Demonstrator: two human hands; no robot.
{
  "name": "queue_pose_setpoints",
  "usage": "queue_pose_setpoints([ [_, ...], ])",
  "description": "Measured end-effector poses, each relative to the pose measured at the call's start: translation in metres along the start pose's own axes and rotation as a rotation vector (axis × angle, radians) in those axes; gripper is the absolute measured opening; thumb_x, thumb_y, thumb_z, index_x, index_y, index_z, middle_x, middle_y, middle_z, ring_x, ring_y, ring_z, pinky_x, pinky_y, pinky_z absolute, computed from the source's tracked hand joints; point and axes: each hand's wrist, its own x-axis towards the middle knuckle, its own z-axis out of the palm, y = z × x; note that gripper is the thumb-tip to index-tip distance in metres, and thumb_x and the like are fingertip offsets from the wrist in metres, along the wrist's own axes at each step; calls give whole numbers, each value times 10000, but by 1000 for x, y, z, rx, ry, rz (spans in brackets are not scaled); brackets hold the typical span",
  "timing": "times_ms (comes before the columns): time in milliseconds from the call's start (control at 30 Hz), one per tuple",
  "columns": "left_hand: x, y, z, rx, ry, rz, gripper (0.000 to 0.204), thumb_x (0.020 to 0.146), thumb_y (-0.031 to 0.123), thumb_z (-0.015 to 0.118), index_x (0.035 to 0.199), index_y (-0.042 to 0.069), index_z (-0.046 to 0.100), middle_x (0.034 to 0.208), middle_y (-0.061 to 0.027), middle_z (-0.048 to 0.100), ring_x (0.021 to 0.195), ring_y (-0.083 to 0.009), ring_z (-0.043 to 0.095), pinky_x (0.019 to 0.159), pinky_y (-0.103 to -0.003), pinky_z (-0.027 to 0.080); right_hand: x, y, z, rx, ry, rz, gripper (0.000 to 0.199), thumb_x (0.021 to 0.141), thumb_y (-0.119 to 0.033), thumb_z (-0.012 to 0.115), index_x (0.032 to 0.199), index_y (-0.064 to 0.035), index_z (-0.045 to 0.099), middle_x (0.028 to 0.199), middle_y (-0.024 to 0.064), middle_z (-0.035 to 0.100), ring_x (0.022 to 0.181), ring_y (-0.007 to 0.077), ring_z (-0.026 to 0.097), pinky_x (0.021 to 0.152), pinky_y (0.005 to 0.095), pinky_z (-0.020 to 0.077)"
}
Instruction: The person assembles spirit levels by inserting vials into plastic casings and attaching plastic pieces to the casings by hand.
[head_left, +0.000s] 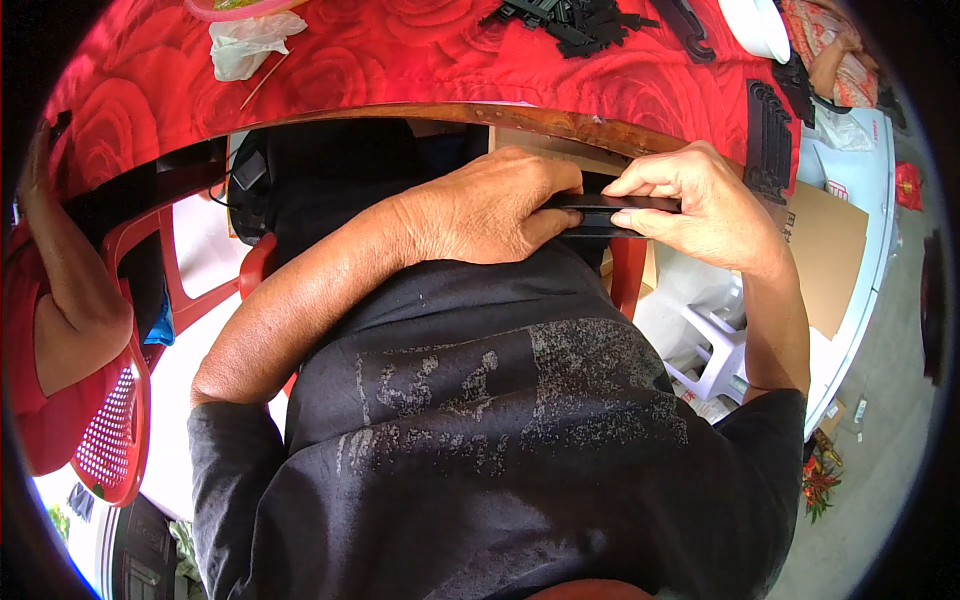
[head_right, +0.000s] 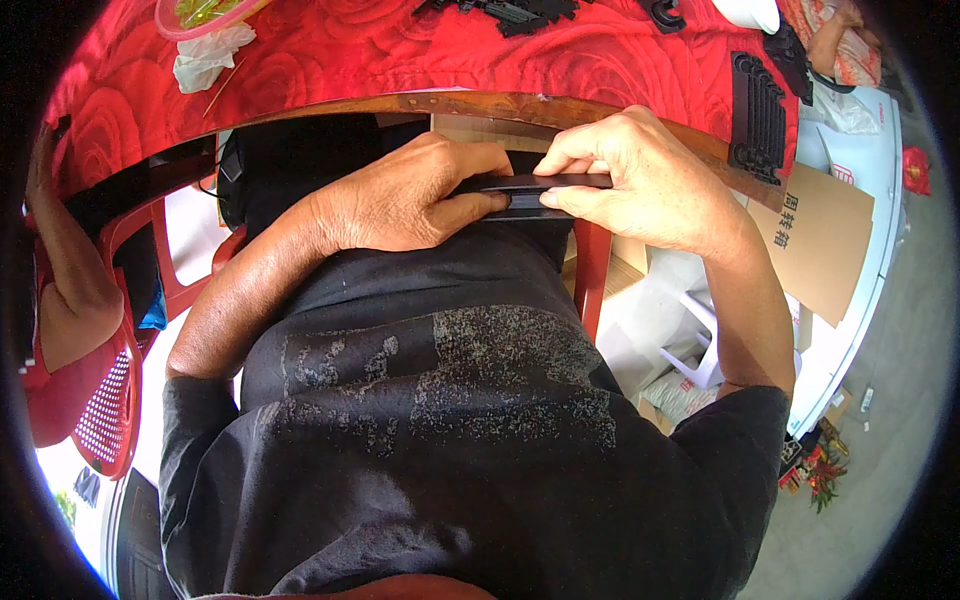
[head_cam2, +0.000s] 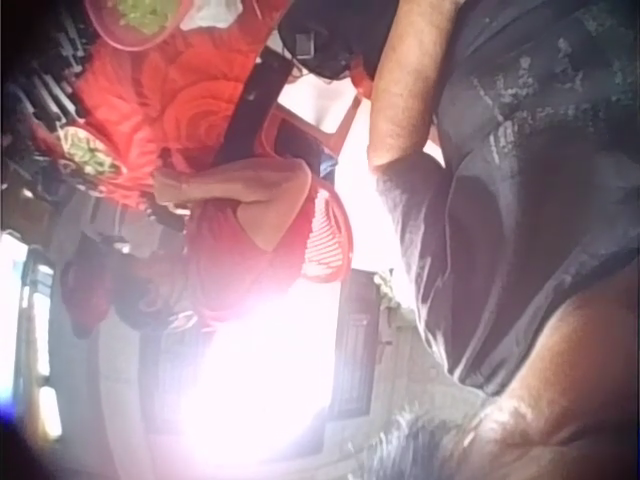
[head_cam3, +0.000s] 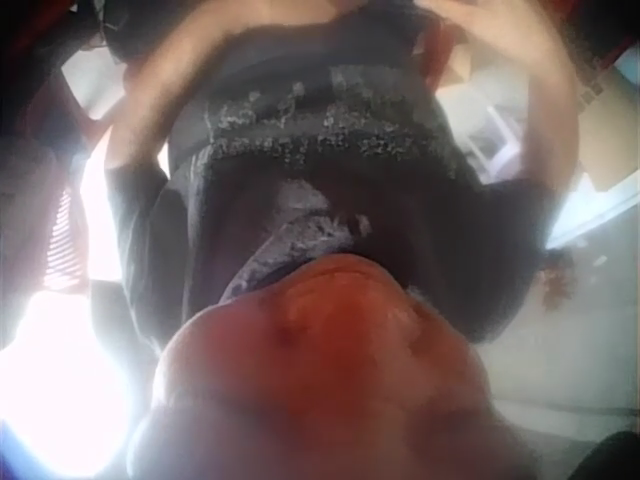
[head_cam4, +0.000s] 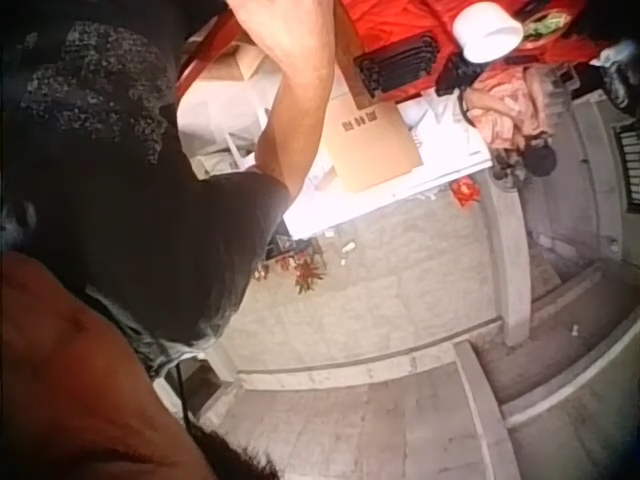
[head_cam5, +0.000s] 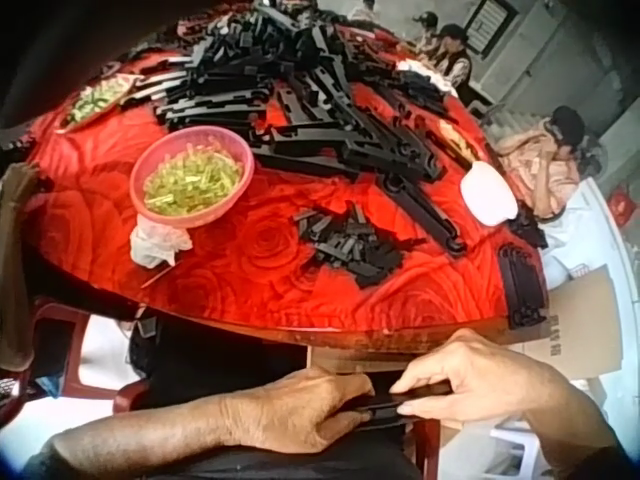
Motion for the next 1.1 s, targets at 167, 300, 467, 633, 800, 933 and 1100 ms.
queue_pose_setpoints([
  [167,4,-7,8,-39,1,4,236,933,145,626,1099,-16,577,903,-248,663,889,-432,648,773,-468,503,1,0,-2,-51,13,12,191,791,-54,750,967,20,735,842,131,744,748,158,705,698,310,553],
  [300,6,-5,8,-4,-20,0,225,939,148,619,1087,-14,571,909,-248,657,902,-430,647,782,-462,504,-1,4,-2,-48,34,-10,190,788,-57,756,964,14,743,826,129,736,730,155,692,675,304,540],
  [467,8,-5,3,-114,-140,-53,225,973,167,598,1115,-7,582,964,-215,660,944,-367,656,827,-429,507,-2,-5,-4,-80,-27,51,182,796,-56,749,964,13,743,792,116,718,682,151,650,635,312,512],
  [633,7,-10,5,-139,-132,-2,245,994,195,584,1134,-6,583,962,-197,666,939,-345,656,839,-422,507,-1,-2,-3,-26,-13,17,176,801,-53,744,964,12,739,779,115,708,659,153,628,617,318,497],
  [800,12,-10,7,-89,-138,4,254,1001,216,573,1113,-11,578,946,-203,661,936,-347,653,833,-425,506,-2,-2,-4,-67,-26,35,179,803,-55,740,968,14,730,780,120,705,669,159,634,621,312,496],
  [933,17,-5,7,-63,-163,-51,230,992,199,566,1067,-18,566,930,-220,653,913,-367,649,816,-452,498,0,-5,-7,-83,-45,62,180,804,-55,740,966,20,727,779,122,704,666,162,631,619,312,494],
  [1100,21,-1,16,-56,-112,-71,209,975,169,563,1049,-26,561,922,-236,653,904,-395,648,806,-473,492,-2,-1,-8,-137,-15,-3,185,801,-44,730,971,29,724,774,127,701,647,165,618,598,315,483],
])
